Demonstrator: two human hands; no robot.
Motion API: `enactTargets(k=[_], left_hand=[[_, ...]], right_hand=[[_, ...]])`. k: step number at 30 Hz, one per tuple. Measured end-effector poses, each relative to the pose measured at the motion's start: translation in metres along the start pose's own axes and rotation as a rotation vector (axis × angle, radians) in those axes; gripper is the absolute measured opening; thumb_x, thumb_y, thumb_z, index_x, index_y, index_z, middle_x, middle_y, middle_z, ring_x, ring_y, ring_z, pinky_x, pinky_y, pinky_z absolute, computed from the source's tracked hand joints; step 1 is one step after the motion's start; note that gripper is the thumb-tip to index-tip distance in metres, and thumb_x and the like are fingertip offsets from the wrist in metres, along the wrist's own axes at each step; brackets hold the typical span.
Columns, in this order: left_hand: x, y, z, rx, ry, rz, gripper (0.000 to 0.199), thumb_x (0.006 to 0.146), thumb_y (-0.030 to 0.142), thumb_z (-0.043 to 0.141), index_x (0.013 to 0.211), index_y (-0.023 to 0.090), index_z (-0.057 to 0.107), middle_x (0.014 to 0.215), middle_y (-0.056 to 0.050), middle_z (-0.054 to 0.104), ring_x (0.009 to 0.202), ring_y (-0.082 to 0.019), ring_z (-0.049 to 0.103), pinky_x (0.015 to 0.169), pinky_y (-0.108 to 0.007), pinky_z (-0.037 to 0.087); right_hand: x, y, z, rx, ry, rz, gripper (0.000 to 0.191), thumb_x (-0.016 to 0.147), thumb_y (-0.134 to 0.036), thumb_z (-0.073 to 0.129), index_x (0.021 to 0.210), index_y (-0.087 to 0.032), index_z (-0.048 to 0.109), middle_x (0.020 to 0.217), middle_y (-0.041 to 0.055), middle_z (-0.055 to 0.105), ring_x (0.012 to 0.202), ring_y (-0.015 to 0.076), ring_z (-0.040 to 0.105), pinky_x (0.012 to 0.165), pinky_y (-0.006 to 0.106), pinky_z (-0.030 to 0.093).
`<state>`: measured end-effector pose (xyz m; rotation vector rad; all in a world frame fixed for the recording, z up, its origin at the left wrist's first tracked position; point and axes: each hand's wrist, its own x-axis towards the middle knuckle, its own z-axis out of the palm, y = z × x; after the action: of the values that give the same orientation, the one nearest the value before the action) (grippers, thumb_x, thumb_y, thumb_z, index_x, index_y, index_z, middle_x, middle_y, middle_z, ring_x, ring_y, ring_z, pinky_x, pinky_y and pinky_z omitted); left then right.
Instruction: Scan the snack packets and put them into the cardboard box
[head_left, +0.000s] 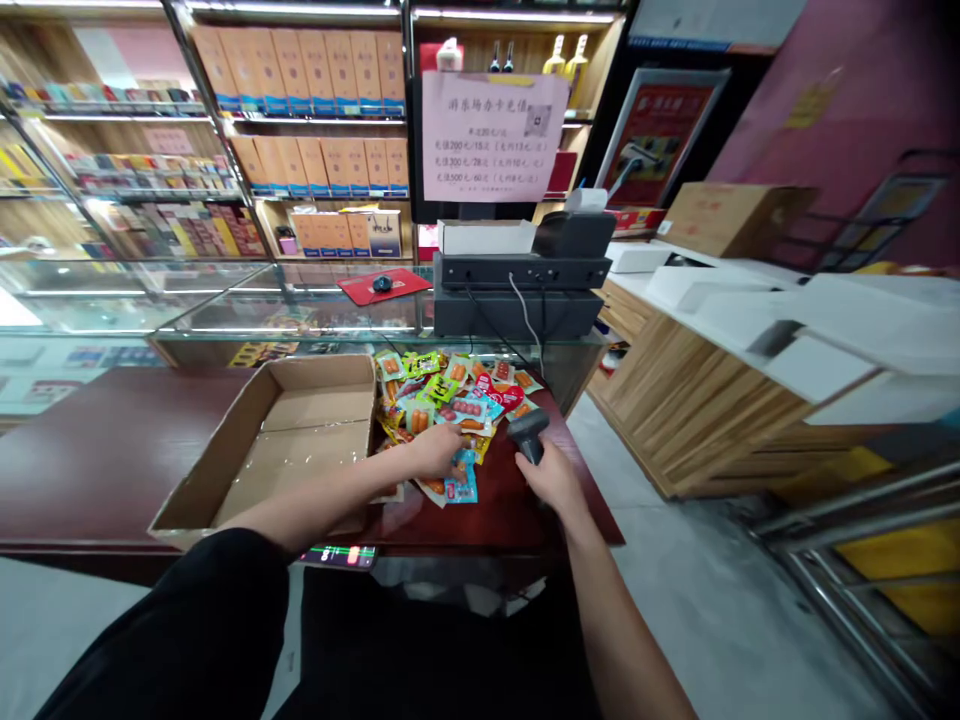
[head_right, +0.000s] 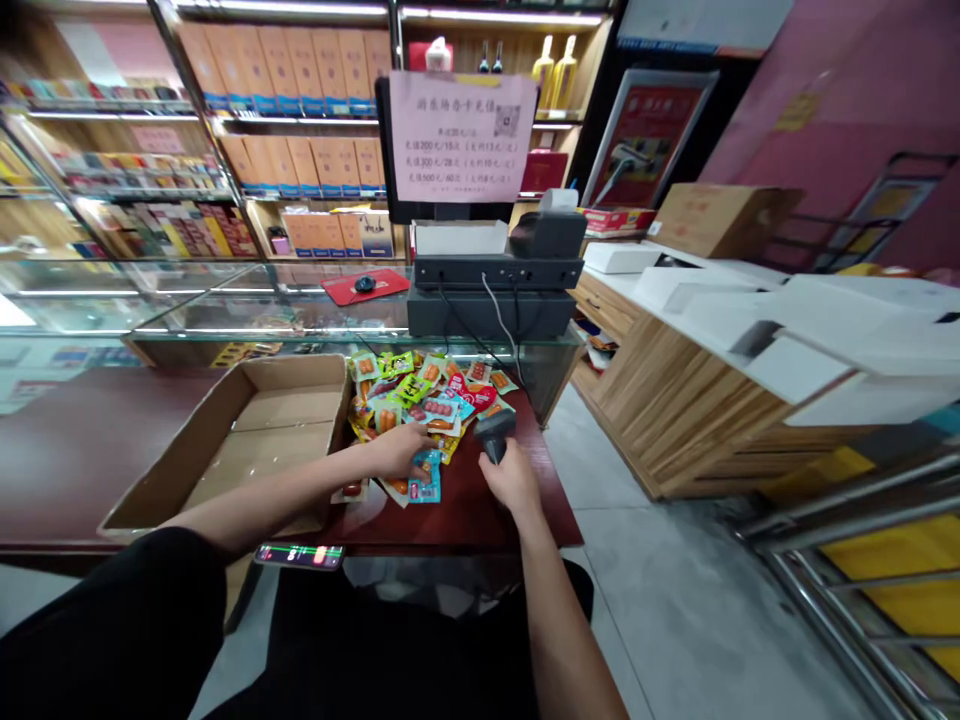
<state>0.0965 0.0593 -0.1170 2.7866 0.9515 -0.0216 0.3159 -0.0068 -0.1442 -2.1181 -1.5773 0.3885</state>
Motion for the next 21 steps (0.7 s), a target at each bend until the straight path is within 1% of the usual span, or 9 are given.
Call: enactTargets(k=[2, 4, 6, 9, 11, 13, 16, 18, 21], left_hand=[[-0.006, -0.009, -0.005, -0.103, -0.029, -0.022, 0.034, 0.066, 0.039, 0.075, 0.089, 0.014, 0.069, 0.088, -0.009, 0.066, 0.081, -0.022, 0.061, 0.071, -0.028, 0.045], [-0.013, -0.020, -0.015, -0.264, -0.048, -0.046, 0.026, 0.066, 0.036, 0.074, 0.078, 0.014, 0.068, 0.076, -0.004, 0.066, 0.069, -0.017, 0.059, 0.062, -0.024, 0.042], [-0.023, -0.035, -0.032, -0.463, -0.022, -0.078, 0.023, 0.067, 0.036, 0.072, 0.074, 0.014, 0.068, 0.069, -0.001, 0.065, 0.063, -0.013, 0.057, 0.058, -0.022, 0.041], [-0.044, -0.062, -0.063, -0.745, 0.148, -0.198, 0.032, 0.068, 0.043, 0.071, 0.080, 0.013, 0.070, 0.071, -0.001, 0.067, 0.067, -0.013, 0.060, 0.061, -0.021, 0.044], [-0.059, -0.079, -0.081, -0.889, 0.299, -0.266, 0.036, 0.065, 0.045, 0.074, 0.079, 0.013, 0.070, 0.072, -0.001, 0.068, 0.069, -0.015, 0.061, 0.064, -0.023, 0.046], [-0.070, -0.091, -0.091, -1.050, 0.427, -0.328, 0.040, 0.060, 0.045, 0.078, 0.081, 0.012, 0.069, 0.075, -0.002, 0.069, 0.071, -0.016, 0.063, 0.067, -0.025, 0.049], [-0.076, -0.104, -0.089, -1.257, 0.559, -0.417, 0.045, 0.054, 0.044, 0.082, 0.083, 0.013, 0.068, 0.078, -0.004, 0.070, 0.073, -0.017, 0.066, 0.071, -0.029, 0.052], [-0.073, -0.110, -0.082, -1.355, 0.588, -0.446, 0.046, 0.050, 0.042, 0.085, 0.082, 0.014, 0.066, 0.079, -0.004, 0.071, 0.075, -0.017, 0.067, 0.074, -0.031, 0.053], [-0.066, -0.118, -0.074, -1.462, 0.591, -0.460, 0.047, 0.046, 0.038, 0.087, 0.077, 0.014, 0.062, 0.078, -0.003, 0.070, 0.075, -0.016, 0.067, 0.075, -0.031, 0.053]], right_hand=[[-0.001, -0.007, -0.001, 0.093, -0.039, -0.033, 0.027, 0.080, -0.035, 0.053, 0.099, -0.016, 0.057, 0.085, 0.0089, 0.068, 0.074, 0.0216, 0.068, 0.065, 0.028, 0.050], [-0.005, -0.021, -0.006, 0.227, -0.079, -0.064, 0.025, 0.082, -0.034, 0.050, 0.101, -0.018, 0.055, 0.073, 0.0026, 0.067, 0.059, 0.0171, 0.065, 0.056, 0.025, 0.049], [-0.012, -0.041, -0.016, 0.515, -0.130, -0.086, 0.022, 0.079, -0.036, 0.055, 0.094, -0.020, 0.054, 0.062, -0.0009, 0.062, 0.048, 0.0160, 0.060, 0.048, 0.025, 0.046], [-0.024, -0.074, -0.035, 0.691, -0.160, -0.125, 0.025, 0.078, -0.043, 0.061, 0.086, -0.021, 0.052, 0.048, -0.0055, 0.052, 0.038, 0.0139, 0.050, 0.040, 0.024, 0.039], [-0.029, -0.092, -0.043, 0.703, -0.161, -0.177, 0.026, 0.078, -0.044, 0.062, 0.084, -0.020, 0.055, 0.043, -0.0060, 0.049, 0.037, 0.0133, 0.047, 0.038, 0.024, 0.038], [-0.033, -0.105, -0.044, 0.688, -0.177, -0.255, 0.024, 0.076, -0.042, 0.064, 0.084, -0.020, 0.059, 0.044, -0.0049, 0.052, 0.038, 0.0135, 0.049, 0.040, 0.024, 0.040], [-0.032, -0.118, -0.030, 0.673, -0.229, -0.339, 0.019, 0.075, -0.036, 0.065, 0.085, -0.020, 0.062, 0.045, -0.0040, 0.055, 0.041, 0.0137, 0.052, 0.043, 0.024, 0.044], [-0.029, -0.125, -0.017, 0.675, -0.291, -0.374, 0.016, 0.076, -0.033, 0.062, 0.085, -0.019, 0.062, 0.048, -0.0028, 0.058, 0.044, 0.0144, 0.055, 0.045, 0.024, 0.046], [-0.020, -0.133, -0.004, 0.703, -0.337, -0.408, 0.018, 0.076, -0.029, 0.059, 0.089, -0.017, 0.063, 0.063, 0.0018, 0.066, 0.055, 0.0165, 0.062, 0.054, 0.026, 0.051]])
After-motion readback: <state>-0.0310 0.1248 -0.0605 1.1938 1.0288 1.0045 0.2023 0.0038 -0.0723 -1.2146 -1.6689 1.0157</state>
